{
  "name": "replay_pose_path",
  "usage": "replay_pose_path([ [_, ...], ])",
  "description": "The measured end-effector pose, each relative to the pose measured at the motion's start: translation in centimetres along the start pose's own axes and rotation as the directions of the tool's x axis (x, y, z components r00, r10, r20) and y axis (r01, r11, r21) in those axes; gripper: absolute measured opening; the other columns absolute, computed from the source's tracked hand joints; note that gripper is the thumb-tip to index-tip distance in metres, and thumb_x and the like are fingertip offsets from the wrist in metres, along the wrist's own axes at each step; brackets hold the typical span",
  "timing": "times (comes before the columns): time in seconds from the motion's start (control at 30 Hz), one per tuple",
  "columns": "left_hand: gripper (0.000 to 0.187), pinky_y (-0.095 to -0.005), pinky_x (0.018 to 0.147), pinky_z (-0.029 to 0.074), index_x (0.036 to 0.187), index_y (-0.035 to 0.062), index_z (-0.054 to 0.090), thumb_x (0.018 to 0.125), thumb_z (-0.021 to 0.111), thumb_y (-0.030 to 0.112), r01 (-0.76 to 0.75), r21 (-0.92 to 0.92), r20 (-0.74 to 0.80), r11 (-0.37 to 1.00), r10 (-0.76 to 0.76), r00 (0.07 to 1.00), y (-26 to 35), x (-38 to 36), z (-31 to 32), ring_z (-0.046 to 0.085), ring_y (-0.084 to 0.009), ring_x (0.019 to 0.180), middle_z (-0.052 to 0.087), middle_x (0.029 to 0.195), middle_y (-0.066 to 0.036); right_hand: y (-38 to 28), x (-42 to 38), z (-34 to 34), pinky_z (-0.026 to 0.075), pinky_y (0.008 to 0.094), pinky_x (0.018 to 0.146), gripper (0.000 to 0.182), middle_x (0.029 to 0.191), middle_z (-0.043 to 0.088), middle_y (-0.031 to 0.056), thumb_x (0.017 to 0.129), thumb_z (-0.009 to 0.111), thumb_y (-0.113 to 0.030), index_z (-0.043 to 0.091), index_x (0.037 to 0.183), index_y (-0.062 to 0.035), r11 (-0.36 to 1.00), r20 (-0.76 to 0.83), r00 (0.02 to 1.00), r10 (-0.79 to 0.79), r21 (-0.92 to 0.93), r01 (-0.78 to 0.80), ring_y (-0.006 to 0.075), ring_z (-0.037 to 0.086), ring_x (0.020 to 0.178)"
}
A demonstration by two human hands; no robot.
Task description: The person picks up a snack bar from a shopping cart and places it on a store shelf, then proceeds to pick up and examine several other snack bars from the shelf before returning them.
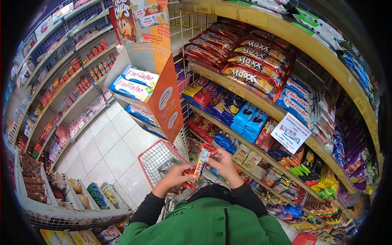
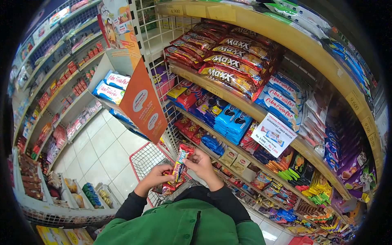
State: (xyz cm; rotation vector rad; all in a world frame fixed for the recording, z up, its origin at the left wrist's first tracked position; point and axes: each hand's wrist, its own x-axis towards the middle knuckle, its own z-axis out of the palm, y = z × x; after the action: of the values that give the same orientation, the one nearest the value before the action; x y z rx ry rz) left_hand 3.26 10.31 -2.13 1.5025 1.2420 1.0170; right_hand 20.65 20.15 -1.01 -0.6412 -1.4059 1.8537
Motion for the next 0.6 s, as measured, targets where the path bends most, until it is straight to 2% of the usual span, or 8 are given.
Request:
replay_pose_path([
  [0.07, 0.027, -0.0205, 0.06, 0.04, 0.093, 0.0019, 0.054, 0.076, 0.059, 0.022, 0.132, -0.039, 0.075, 0.99, -0.129, 0.989, 1.3, -0.1, 0.6, 0.048, -0.0055, 0.069, 0.055, 0.078, -0.002, 0.9, 0.1, 0.1, 0.043, 0.021, 0.055, 0.018, 0.079, 0.055, 0.0035, 0.076, 0.059, -0.01, 0.048, 0.088, -0.0015, 0.998, 0.019, 1.0, 0.004, -0.068, -0.002, 0.0076, 0.052, 0.066],
  [0.2, 0.028, -0.0221, 0.06, 0.04, 0.096, 0.0025, 0.053, 0.077, 0.058, 0.023, 0.115, -0.14, -0.006, 0.983, -0.117, 0.993, 2.4, 0.2, 1.3, 0.048, -0.0058, 0.069, 0.055, 0.077, -0.001, 0.6, -0.6, 1.1, 0.039, 0.0182, 0.059, 0.021, 0.078, 0.051, -0.001, 0.079, 0.056, -0.02, 0.05, 0.087, -0.0014, 0.988, 0.056, 0.995, 0.085, -0.133, -0.077, 0.0033, 0.046, 0.067],
  [0.23, 0.029, -0.0225, 0.061, 0.04, 0.096, 0.0028, 0.053, 0.077, 0.059, 0.023, 0.1, -0.119, -0.02, 0.988, -0.103, 0.994, 2.1, 0.2, 1.3, 0.048, -0.0063, 0.069, 0.055, 0.077, -0.002, 1.2, -0.8, 0.9, 0.04, 0.0207, 0.063, 0.025, 0.079, 0.052, -0.0003, 0.079, 0.056, -0.021, 0.05, 0.091, -0.0005, 0.979, 0.088, 0.989, 0.119, -0.178, -0.102, 0.0062, 0.048, 0.071],
  [0.33, 0.03, -0.025, 0.061, 0.041, 0.096, 0.0035, 0.053, 0.075, 0.06, 0.024, 0.019, 0.035, -0.046, 0.999, -0.017, 0.999, 0.2, 0.4, 1.3, 0.05, -0.01, 0.068, 0.054, 0.074, -0.005, 1.2, -1.8, 1.2, 0.04, 0.0279, 0.07, 0.03, 0.082, 0.054, 0.0066, 0.079, 0.056, -0.023, 0.05, 0.098, -0.0014, 0.889, 0.143, 0.989, -0.035, -0.449, 0.096, 0.013, 0.05, 0.077],
  [0.37, 0.031, -0.0263, 0.06, 0.041, 0.094, 0.0027, 0.053, 0.074, 0.061, 0.026, 0.039, 0.008, -0.055, 0.999, -0.039, 0.998, 0.5, 0.3, 1.5, 0.05, -0.0121, 0.066, 0.054, 0.073, -0.007, 1.3, -2.0, 1.3, 0.04, 0.028, 0.068, 0.029, 0.083, 0.054, 0.0086, 0.078, 0.055, -0.024, 0.05, 0.097, -0.002, 0.914, 0.131, 0.991, -0.029, -0.397, 0.079, 0.0139, 0.051, 0.077],
  [0.47, 0.037, -0.0269, 0.061, 0.042, 0.092, 0.0023, 0.053, 0.07, 0.064, 0.029, 0.08, 0.236, -0.06, 0.968, -0.068, 0.996, 0.7, 0.2, 1.1, 0.053, -0.0143, 0.068, 0.054, 0.073, -0.009, 1.6, -2.5, 1.4, 0.041, 0.0282, 0.063, 0.031, 0.082, 0.053, 0.0096, 0.079, 0.054, -0.025, 0.047, 0.098, -0.0009, 0.922, 0.083, 0.996, -0.046, -0.38, 0.074, 0.0161, 0.052, 0.073],
  [0.53, 0.041, -0.0261, 0.065, 0.041, 0.094, 0.0025, 0.052, 0.068, 0.066, 0.031, 0.048, 0.167, -0.155, 0.985, -0.022, 0.988, 0.3, -0.1, 1.0, 0.053, -0.0145, 0.073, 0.055, 0.075, -0.008, 0.7, -2.7, 0.9, 0.04, 0.0305, 0.058, 0.031, 0.077, 0.051, 0.0152, 0.079, 0.053, -0.026, 0.044, 0.092, 0.0001, 0.8, 0.124, 0.982, -0.145, -0.568, 0.191, 0.02, 0.053, 0.068],
  [0.6, 0.04, -0.0257, 0.067, 0.041, 0.094, 0.0028, 0.052, 0.069, 0.066, 0.031, 0.036, 0.058, -0.209, 0.998, -0.023, 0.978, 0.5, 0.0, 0.5, 0.052, -0.0136, 0.075, 0.055, 0.076, -0.006, -0.4, -2.8, 0.1, 0.039, 0.0358, 0.058, 0.027, 0.076, 0.05, 0.0186, 0.08, 0.05, -0.027, 0.043, 0.09, -0.0028, 0.704, 0.265, 0.964, 0.03, -0.69, 0.168, 0.0296, 0.053, 0.07],
])
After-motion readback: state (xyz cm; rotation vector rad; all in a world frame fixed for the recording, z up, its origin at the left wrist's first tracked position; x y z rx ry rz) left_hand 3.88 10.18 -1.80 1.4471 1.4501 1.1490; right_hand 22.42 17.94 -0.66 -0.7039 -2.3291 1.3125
